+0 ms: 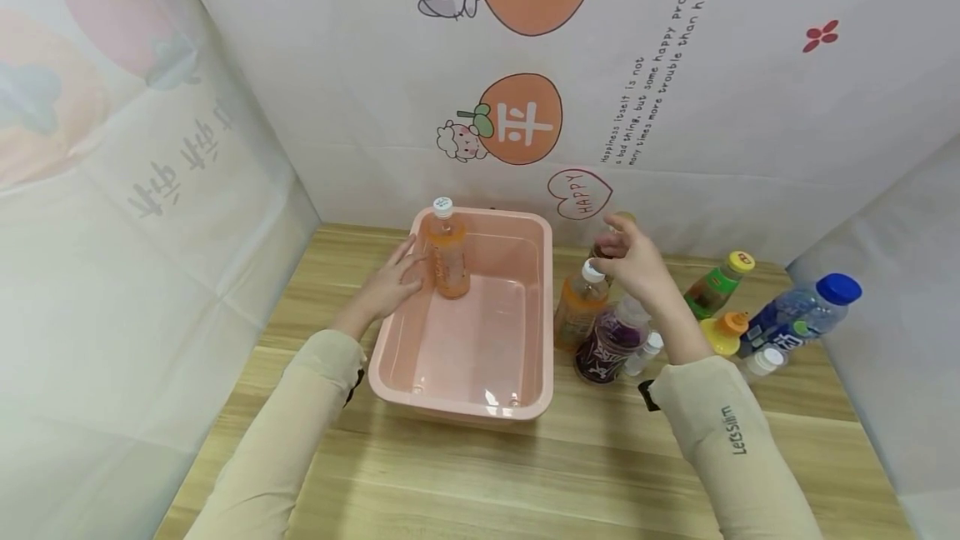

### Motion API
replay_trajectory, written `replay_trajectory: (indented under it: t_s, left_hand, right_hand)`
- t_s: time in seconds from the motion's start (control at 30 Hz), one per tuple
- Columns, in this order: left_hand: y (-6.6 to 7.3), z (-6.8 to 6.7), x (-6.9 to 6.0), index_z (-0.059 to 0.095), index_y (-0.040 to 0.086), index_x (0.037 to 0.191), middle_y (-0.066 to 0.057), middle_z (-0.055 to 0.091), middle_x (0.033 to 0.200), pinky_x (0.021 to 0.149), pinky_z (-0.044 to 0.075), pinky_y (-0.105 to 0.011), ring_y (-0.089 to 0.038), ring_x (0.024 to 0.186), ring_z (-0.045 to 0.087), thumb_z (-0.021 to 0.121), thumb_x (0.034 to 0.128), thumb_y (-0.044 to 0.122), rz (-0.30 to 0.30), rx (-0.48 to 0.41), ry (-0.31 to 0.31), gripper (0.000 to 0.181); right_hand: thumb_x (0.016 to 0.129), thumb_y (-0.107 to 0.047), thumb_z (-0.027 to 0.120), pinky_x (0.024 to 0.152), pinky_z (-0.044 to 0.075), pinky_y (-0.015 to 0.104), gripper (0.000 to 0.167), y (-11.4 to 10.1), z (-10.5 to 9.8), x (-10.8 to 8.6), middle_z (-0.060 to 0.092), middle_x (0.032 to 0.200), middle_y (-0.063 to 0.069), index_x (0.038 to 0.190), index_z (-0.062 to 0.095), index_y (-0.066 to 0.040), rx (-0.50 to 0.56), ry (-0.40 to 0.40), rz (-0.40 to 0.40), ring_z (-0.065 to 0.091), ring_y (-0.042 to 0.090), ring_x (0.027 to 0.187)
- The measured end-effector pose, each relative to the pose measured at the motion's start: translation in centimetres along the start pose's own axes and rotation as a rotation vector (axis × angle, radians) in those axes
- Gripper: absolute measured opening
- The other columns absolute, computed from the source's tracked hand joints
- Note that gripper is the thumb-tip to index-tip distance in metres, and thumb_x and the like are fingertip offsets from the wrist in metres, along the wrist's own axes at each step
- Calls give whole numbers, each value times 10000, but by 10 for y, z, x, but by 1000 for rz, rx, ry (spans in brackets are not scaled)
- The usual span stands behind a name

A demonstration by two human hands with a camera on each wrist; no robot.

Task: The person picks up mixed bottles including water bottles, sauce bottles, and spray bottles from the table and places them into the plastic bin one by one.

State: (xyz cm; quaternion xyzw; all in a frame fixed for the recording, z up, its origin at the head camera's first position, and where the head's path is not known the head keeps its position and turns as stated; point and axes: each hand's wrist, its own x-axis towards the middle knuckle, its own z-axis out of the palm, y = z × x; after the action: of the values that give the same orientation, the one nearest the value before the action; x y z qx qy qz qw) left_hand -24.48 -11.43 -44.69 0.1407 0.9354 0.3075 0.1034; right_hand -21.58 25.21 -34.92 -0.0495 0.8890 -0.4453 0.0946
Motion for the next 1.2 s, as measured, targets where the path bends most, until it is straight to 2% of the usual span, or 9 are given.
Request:
replay_trajectory:
  t_s: [0.13, 0.2, 0.27, 0.43, 0.5, 0.57, 0.7, 1.03, 1.2]
  left_hand:
    - [1, -1, -1, 373, 124, 1467, 4, -1, 1637, 1107, 354, -573, -374, 1451, 241, 487, 965, 269, -7, -9, -3, 535]
    - [1, 0, -1, 365, 128, 1471, 8, -9, 1637, 1109, 343, -582, -376, 1454, 230, 483, 967, 273, -10, -14, -7, 538]
    - [1, 0, 0, 359, 132, 1475, 17, -16, 1636, 1115, 331, -587, -375, 1458, 220, 482, 968, 279, -14, -21, -10, 542]
    - [0, 1, 0, 363, 128, 1474, 12, -10, 1637, 1120, 323, -587, -377, 1455, 227, 487, 967, 274, -16, -28, -6, 542]
    - [-1, 1, 0, 364, 125, 1473, 8, -9, 1636, 1116, 330, -586, -380, 1453, 231, 487, 966, 271, -14, -28, -6, 541]
    - [-1, 0, -1, 364, 123, 1472, 4, -8, 1636, 1115, 332, -585, -379, 1453, 230, 487, 966, 268, -9, -27, -4, 541]
    - [0, 0, -2, 361, 134, 1475, 18, -13, 1636, 1109, 336, -591, -378, 1452, 236, 488, 967, 273, -15, -31, -5, 542]
    - [0, 0, -1, 350, 155, 1483, 51, -22, 1635, 1125, 319, -585, -360, 1461, 225, 477, 971, 292, -31, -41, -16, 545]
    - [1, -1, -2, 350, 129, 1481, 21, -5, 1637, 1139, 308, -570, -353, 1466, 213, 484, 968, 273, -21, -40, -13, 549]
  right_hand:
    - [911, -41, 583, 818, 452, 104, 761, 4, -2, 0, 393, 1414, 352, 1511, 121, 28, -43, -44, 6, 423, 477, 1286]
    - [903, -31, 591, 896, 516, 223, 771, 6, -2, 0, 389, 1412, 359, 1508, 118, 37, -62, -60, 2, 428, 493, 1276]
    - [897, -24, 597, 969, 514, 376, 778, 8, -2, 0, 389, 1409, 363, 1507, 117, 43, -73, -70, -4, 435, 504, 1266]
    - [865, 20, 611, 944, 525, 308, 780, 11, 1, 2, 417, 1380, 376, 1492, 149, 70, -83, -70, -26, 463, 509, 1234]
    - [851, 35, 619, 878, 523, 208, 788, 11, 2, 3, 425, 1367, 384, 1486, 154, 83, -85, -71, -33, 469, 512, 1223]
    - [845, 46, 620, 864, 528, 212, 798, 11, 2, 4, 421, 1359, 395, 1483, 143, 95, -86, -79, -32, 467, 517, 1216]
    - [838, 60, 622, 724, 456, 73, 809, 11, 4, 6, 431, 1335, 408, 1478, 130, 109, -87, -100, -24, 496, 512, 1178]
    - [831, 52, 628, 705, 485, 144, 823, 9, 5, 8, 434, 1319, 409, 1480, 124, 103, -105, -141, 12, 562, 460, 1089]
    - [829, 43, 630, 675, 486, 150, 809, 9, 5, 9, 442, 1307, 414, 1474, 146, 107, -130, -142, 16, 620, 277, 944]
